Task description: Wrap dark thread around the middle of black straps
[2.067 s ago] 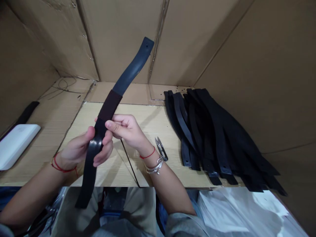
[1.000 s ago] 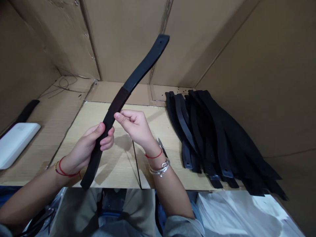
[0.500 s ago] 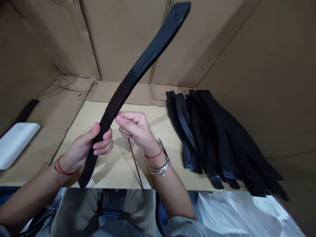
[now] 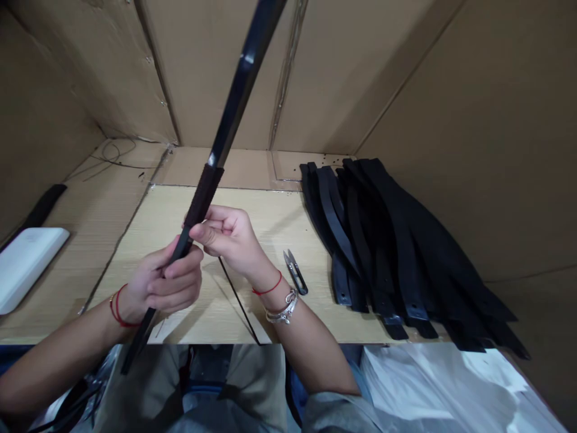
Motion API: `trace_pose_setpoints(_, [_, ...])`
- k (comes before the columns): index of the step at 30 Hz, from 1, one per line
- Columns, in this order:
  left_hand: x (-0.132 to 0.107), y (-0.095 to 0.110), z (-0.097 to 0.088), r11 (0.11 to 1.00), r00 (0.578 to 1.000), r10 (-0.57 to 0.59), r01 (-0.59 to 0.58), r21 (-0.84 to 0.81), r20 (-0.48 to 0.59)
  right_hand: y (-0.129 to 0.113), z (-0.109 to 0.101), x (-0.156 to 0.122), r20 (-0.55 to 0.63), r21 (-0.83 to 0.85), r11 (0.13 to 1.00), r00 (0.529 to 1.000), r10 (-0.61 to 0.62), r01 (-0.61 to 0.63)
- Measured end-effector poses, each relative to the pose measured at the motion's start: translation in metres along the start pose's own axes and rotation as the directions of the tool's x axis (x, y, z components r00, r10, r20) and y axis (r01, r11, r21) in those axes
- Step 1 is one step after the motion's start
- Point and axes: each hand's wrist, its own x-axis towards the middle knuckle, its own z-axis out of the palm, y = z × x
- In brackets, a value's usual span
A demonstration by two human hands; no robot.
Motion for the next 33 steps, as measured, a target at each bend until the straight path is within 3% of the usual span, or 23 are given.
trace_pose_setpoints(3, [-0.001, 0.0, 0.003, 0.944, 0.989, 0.093, -0.05, 0.325, -0.117, -0.001, 0.002, 0.001, -0.072, -0.028, 1.0, 0.997, 0.007, -0.009])
trace_pose_setpoints(6, [-0.002, -0.002, 0.006, 0.783, 0.923, 0.276, -0.056, 0.619, -0.266, 0.001, 0.003, 0.003, -0.095, -0.115, 0.993, 0.995, 0.02, -0.03])
trace_pose_setpoints(10, [-0.001, -0.003, 0.007, 0.72, 0.835, 0.374, 0.013, 0.694, -0.404, 0.005, 0.001, 0.007, -0.096, -0.193, 0.978, 0.993, 0.065, -0.083])
trace_pose_setpoints(12, [-0.001, -0.002, 0.008, 0.735, 0.836, 0.377, -0.008, 0.678, -0.399, 0.004, -0.002, 0.007, -0.055, -0.203, 0.976, 0.996, 0.066, -0.076])
trace_pose_setpoints(17, [-0.004, 0.004, 0.008, 0.782, 0.9, 0.296, -0.036, 0.622, -0.321, -0.006, -0.007, 0.005, 0.049, -0.252, 0.968, 0.999, 0.01, 0.003])
trace_pose_setpoints(20, [-0.004, 0.007, 0.007, 0.783, 0.909, 0.273, -0.019, 0.622, -0.315, -0.007, -0.005, 0.004, -0.025, -0.295, 0.955, 0.999, -0.023, 0.015])
trace_pose_setpoints(25, [0.002, 0.007, 0.006, 0.699, 0.877, 0.363, -0.032, 0.714, -0.316, 0.0, -0.001, 0.007, -0.161, -0.278, 0.96, 0.984, -0.082, 0.035])
trace_pose_setpoints(30, [0.003, 0.004, 0.005, 0.694, 0.875, 0.352, -0.005, 0.72, -0.333, 0.007, -0.003, 0.009, -0.166, -0.207, 0.977, 0.981, -0.095, 0.06])
trace_pose_setpoints(33, [0.001, 0.008, -0.002, 0.644, 0.892, 0.344, 0.005, 0.765, -0.294, 0.011, -0.003, 0.01, -0.157, -0.215, 0.977, 0.986, -0.051, 0.016])
